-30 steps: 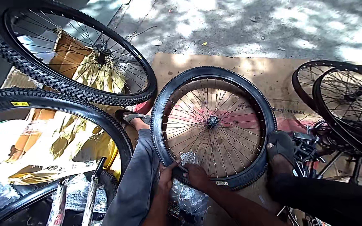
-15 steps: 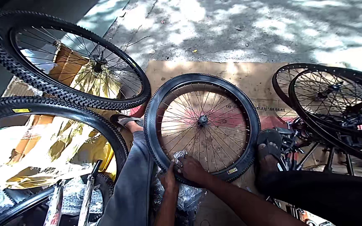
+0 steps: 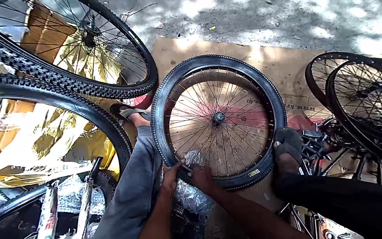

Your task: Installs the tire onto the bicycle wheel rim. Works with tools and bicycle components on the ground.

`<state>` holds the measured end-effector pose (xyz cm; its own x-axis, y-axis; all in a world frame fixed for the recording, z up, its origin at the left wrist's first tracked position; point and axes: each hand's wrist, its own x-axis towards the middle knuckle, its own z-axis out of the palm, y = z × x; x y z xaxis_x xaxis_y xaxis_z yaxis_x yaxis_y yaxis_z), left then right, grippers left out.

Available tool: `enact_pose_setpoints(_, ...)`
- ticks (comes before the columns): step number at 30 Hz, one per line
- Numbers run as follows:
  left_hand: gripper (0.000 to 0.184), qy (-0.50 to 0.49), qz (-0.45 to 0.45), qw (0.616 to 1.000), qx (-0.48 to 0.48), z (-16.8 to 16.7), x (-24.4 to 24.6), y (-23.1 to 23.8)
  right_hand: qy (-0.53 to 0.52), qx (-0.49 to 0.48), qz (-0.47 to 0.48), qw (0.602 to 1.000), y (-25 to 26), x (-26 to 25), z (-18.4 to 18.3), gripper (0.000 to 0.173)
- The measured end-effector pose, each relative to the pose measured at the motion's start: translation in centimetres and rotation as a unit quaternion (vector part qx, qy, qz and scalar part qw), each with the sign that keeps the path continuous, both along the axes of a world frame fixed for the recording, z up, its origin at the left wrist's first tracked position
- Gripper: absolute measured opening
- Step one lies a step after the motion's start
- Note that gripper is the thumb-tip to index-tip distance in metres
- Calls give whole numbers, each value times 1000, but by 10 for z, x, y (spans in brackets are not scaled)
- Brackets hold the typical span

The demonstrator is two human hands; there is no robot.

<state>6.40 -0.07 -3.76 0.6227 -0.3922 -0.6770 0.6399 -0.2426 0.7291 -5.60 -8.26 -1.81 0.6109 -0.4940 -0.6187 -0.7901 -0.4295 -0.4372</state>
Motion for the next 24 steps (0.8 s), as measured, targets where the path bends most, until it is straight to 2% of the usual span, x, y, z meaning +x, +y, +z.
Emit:
enact_pose_setpoints(3, 79, -10, 10, 1000, 2, 2, -3, 1, 13, 45, 26, 999, -9, -3, 11, 41)
enact_pose_setpoints(5, 79, -20, 33, 999, 10, 10, -11, -3, 27, 46, 87, 995, -19, -7, 24, 46)
enact_pose_setpoints(7, 83, -11, 42, 999, 15, 19, -27, -3, 31, -10, 137, 990, -23, -11, 45, 40)
enact_pose_setpoints(9, 68, 7, 43, 998, 41, 23, -46, -3, -34, -82, 124, 988, -23, -14, 60, 27)
enact_pose_setpoints(10, 61, 13, 50, 996, 71, 26, -55, -5, -73, -103, 111, 986, -22, -16, 59, 25)
enact_pose_setpoints(11, 61, 9, 65, 993, 101, 30, -62, -7, -102, -104, 99, 984, -22, -16, 56, 26)
enact_pose_setpoints(13, 83, -56, 116, 983, 133, 40, -62, -16, -95, -29, 83, 992, -24, -16, 45, 39)
enact_pose_setpoints(15, 111, -109, 121, 976, 144, 49, -46, -25, -67, 70, 70, 993, -27, -19, 28, 42)
enact_pose_setpoints(16, 119, -122, 115, 974, 154, 49, -38, -30, -56, 100, 72, 991, -28, -21, 21, 44)
enact_pose_setpoints(18, 126, -136, 89, 967, 198, 38, -26, -35, -53, 97, 59, 992, -27, -21, 10, 42)
enact_pose_setpoints(20, 122, -137, 72, 965, 212, 22, -19, -33, -40, 68, 39, 996, -22, -15, 6, 40)
enact_pose_setpoints(24, 93, -47, 4, 996, 81, 4, -9, -3, 20, 18, 30, 999, -9, -4, 4, 40)
